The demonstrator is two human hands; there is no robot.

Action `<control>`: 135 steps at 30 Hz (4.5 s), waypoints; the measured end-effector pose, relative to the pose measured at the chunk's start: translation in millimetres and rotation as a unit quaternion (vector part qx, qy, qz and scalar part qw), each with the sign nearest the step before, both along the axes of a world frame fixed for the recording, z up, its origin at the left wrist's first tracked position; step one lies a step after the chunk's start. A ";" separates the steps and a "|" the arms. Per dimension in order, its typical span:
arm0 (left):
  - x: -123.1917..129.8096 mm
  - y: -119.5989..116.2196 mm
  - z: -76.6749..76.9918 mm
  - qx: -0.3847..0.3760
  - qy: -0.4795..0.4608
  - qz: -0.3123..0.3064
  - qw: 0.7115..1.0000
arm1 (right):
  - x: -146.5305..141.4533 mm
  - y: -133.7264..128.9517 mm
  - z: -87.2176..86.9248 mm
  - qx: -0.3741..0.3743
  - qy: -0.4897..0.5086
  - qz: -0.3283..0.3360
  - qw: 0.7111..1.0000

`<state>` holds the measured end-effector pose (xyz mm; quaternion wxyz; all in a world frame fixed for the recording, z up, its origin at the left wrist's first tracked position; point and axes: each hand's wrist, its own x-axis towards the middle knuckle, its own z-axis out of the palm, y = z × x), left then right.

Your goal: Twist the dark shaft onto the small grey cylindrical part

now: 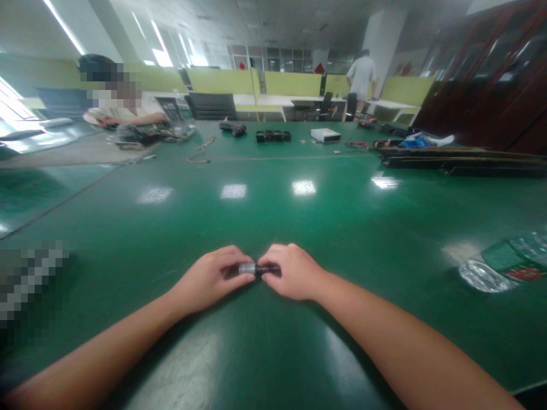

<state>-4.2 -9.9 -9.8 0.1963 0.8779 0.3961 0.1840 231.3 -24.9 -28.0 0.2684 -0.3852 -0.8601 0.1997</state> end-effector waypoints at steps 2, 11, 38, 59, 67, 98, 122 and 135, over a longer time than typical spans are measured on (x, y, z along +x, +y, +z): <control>-0.4 -0.3 -0.1 -0.001 0.000 -0.001 1.000 | -0.1 -0.1 -0.1 0.000 0.001 -0.002 1.000; 0.1 -1.6 -0.7 0.007 0.000 0.001 1.000 | 0.6 -0.7 -0.6 0.008 0.003 0.002 1.000; 0.9 -2.4 2.8 0.006 0.003 0.008 1.000 | 0.9 0.6 1.1 0.000 0.010 0.003 1.000; 1.3 -2.1 3.6 0.000 -0.002 0.005 1.000 | 3.0 0.0 1.1 0.003 0.005 -0.004 1.000; 0.8 -1.4 3.2 -0.005 -0.016 0.003 1.000 | 4.0 1.0 1.6 0.010 0.001 -0.001 1.000; -2.5 -0.3 0.8 -0.010 -0.004 0.003 1.000 | 4.8 -0.9 1.1 -0.002 0.018 -0.019 1.000; -1.4 -0.1 2.8 -0.011 -0.008 0.002 1.000 | 13.0 -2.0 3.7 0.000 0.007 -0.033 0.999; -1.6 -0.4 3.0 -0.009 -0.012 0.005 1.000 | 17.6 -1.6 6.5 -0.010 -0.005 -0.028 1.000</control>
